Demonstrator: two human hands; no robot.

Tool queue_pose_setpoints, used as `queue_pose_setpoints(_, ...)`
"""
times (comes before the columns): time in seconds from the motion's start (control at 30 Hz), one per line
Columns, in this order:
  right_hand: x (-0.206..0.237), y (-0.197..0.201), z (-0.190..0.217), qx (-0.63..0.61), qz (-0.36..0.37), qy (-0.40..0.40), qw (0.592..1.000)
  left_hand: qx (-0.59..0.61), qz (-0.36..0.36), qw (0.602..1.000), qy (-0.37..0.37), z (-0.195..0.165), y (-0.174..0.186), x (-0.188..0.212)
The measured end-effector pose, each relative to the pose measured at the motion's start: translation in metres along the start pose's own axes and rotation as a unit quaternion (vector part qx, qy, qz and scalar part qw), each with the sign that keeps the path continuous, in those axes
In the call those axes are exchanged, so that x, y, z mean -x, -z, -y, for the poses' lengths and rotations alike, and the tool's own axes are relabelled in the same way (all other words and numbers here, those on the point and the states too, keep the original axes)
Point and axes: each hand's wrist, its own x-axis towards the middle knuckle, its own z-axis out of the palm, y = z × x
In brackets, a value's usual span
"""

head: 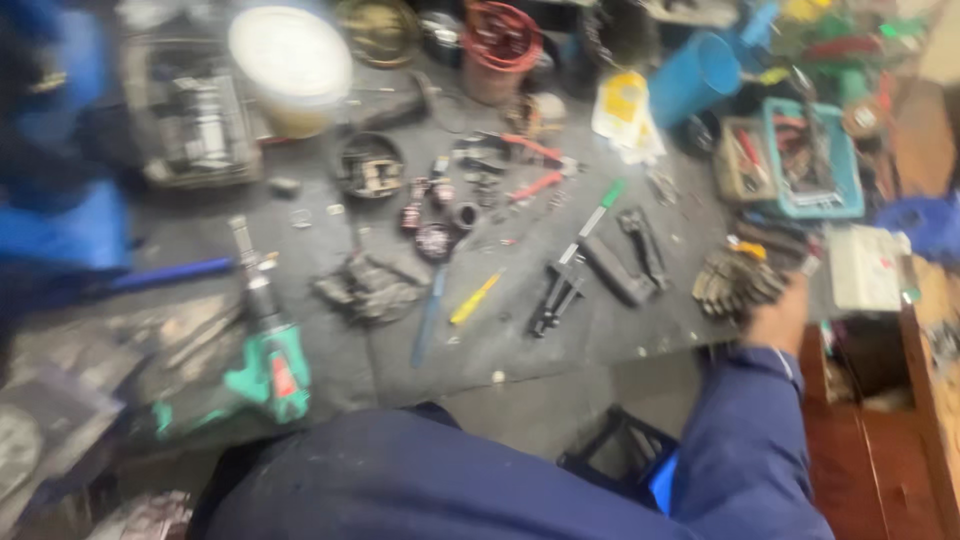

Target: The person fits a bearing into a wheel hub, dips their finger into a tub of red grease and applies it, then uses a bearing press tool to press the hub assembly together, tightening it with a screwdriver and wiping parts with a cloth.

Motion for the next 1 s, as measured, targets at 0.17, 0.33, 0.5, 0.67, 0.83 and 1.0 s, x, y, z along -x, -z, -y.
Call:
queue_pose_setpoints(0.17, -0.015, -0.009, 0.021, -0.348, -0.274, -0.132, 0.887, 0.003, 0.004, 1.0, -0.019, -0.007, 0.022, 0.003)
queue_pose_setpoints(0.33, -0.029, 0.034, 0.037, -0.088, -0.342, 0.023, 0.935, -0.077, 0.08, 0.991, -0.076, -0.032, 0.031, -0.016)
queue_pose_setpoints(0.5, -0.003, 0.064, 0.07, -0.236, -0.176, -0.042, 0.955, -0.196, 0.115, 0.967, -0.117, -0.073, 0.02, -0.029)
queue_pose_setpoints(0.67, 0.085, 0.034, 0.151, -0.385, 0.01, 0.055, 0.921, -0.111, 0.16, 0.956, -0.218, -0.095, 0.007, -0.042)
queue_pose_setpoints(0.83, 0.211, -0.027, 0.3, -0.42, 0.208, 0.272, 0.84, -0.08, 0.17, 0.957, -0.222, -0.086, 0.002, -0.049)
queue_pose_setpoints(1.0, 0.302, -0.068, 0.445, -0.246, 0.396, 0.203, 0.861, -0.052, 0.167, 0.949, -0.263, -0.084, -0.001, -0.055)
